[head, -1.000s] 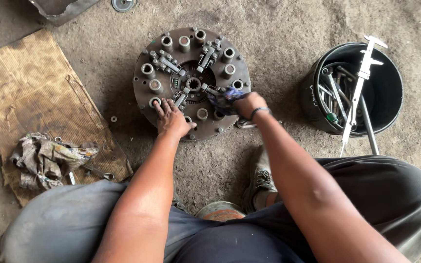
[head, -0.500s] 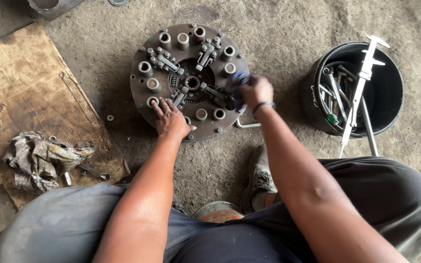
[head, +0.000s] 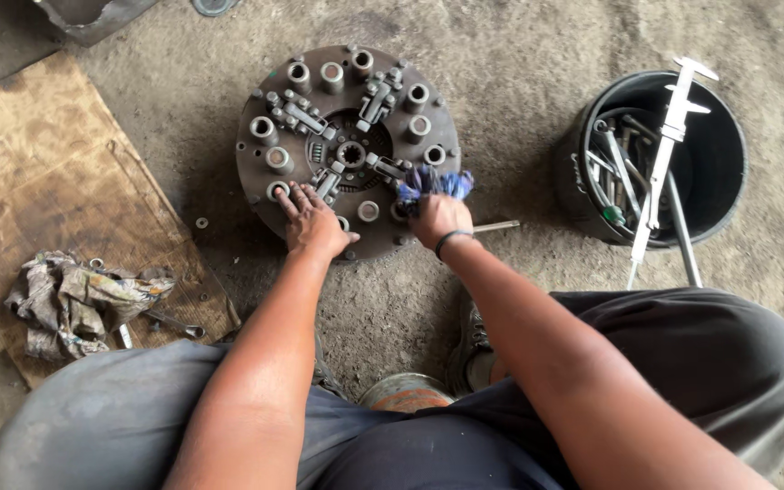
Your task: The person wipes a circular mechanical part with multiple cylindrical protrusions using a blue cloth. They then pick up a separate metal ring and wipe it thoroughly before placing it back down.
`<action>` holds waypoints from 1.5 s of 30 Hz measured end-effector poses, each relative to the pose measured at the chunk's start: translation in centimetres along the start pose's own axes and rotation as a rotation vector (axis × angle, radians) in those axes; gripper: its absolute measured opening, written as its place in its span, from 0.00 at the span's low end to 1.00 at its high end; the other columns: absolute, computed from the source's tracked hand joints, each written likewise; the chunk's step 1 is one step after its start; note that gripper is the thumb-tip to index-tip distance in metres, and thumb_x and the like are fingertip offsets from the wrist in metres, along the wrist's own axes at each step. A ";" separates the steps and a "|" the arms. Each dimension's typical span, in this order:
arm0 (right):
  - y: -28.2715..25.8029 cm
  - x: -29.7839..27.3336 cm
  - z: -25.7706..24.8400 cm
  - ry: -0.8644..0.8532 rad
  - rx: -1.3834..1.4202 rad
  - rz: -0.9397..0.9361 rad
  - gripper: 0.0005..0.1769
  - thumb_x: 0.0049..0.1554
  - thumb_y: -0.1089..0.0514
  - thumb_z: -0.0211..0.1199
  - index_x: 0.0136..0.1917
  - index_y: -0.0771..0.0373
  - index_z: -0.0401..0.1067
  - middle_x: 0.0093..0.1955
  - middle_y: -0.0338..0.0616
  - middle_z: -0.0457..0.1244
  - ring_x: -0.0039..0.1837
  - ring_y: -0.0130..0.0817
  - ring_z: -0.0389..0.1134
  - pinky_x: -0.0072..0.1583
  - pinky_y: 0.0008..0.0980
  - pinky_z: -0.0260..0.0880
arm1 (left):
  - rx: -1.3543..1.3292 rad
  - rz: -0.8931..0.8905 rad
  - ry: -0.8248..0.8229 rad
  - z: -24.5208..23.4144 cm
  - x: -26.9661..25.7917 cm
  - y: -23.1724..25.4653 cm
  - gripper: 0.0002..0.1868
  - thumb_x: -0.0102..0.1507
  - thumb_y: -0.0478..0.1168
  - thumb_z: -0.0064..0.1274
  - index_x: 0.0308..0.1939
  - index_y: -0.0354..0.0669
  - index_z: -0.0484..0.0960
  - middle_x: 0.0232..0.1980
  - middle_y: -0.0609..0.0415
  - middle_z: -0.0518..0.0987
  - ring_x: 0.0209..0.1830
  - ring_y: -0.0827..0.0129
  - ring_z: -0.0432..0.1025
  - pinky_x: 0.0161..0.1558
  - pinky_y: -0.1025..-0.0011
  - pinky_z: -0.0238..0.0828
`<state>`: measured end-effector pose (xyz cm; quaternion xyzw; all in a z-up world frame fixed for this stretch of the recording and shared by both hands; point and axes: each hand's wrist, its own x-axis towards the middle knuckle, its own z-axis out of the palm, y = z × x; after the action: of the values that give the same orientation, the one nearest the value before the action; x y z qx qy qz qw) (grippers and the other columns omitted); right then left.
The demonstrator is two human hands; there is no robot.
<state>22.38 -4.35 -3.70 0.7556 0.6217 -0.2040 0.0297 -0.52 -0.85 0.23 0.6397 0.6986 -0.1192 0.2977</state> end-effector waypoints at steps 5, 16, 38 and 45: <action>1.7 -1.6 2.0 -0.453 0.047 -0.120 0.24 0.47 0.40 0.71 0.46 0.62 0.81 0.47 0.53 0.72 0.48 0.45 0.73 0.54 0.41 0.73 | 0.052 -0.011 -0.045 -0.5 0.5 -0.1 0.75 0.51 0.63 0.71 0.81 0.36 0.31 0.86 0.45 0.31 0.84 0.46 0.21 0.78 0.49 0.45; -3.2 2.6 -3.9 -0.016 0.738 -0.377 0.26 0.45 0.60 0.68 0.58 0.65 0.75 0.48 0.51 0.72 0.49 0.37 0.74 0.56 0.36 0.74 | -1.076 0.198 -0.132 -0.1 2.9 4.3 0.35 0.66 0.66 0.52 0.44 0.33 0.86 0.44 0.43 0.86 0.41 0.60 0.80 0.45 0.60 0.75; 0.2 3.3 -6.4 0.493 0.534 0.310 0.37 0.48 0.55 0.74 0.70 0.54 0.67 0.61 0.60 0.63 0.57 0.56 0.70 0.58 0.49 0.72 | -0.060 -0.025 0.289 -0.7 0.4 2.0 0.30 0.58 0.55 0.68 0.54 0.37 0.80 0.65 0.42 0.73 0.61 0.51 0.71 0.57 0.54 0.72; 2.0 6.1 -5.3 0.076 0.310 0.217 0.44 0.48 0.32 0.73 0.72 0.50 0.66 0.65 0.59 0.61 0.63 0.53 0.68 0.64 0.45 0.69 | -0.030 -0.265 -0.034 0.3 -0.3 0.7 0.70 0.49 0.67 0.72 0.76 0.28 0.46 0.76 0.37 0.60 0.64 0.51 0.70 0.53 0.59 0.78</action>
<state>26.63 2.47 -1.34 0.8211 0.4982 -0.2642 -0.0888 0.22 -1.15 0.28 0.5354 0.7734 -0.1578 0.3005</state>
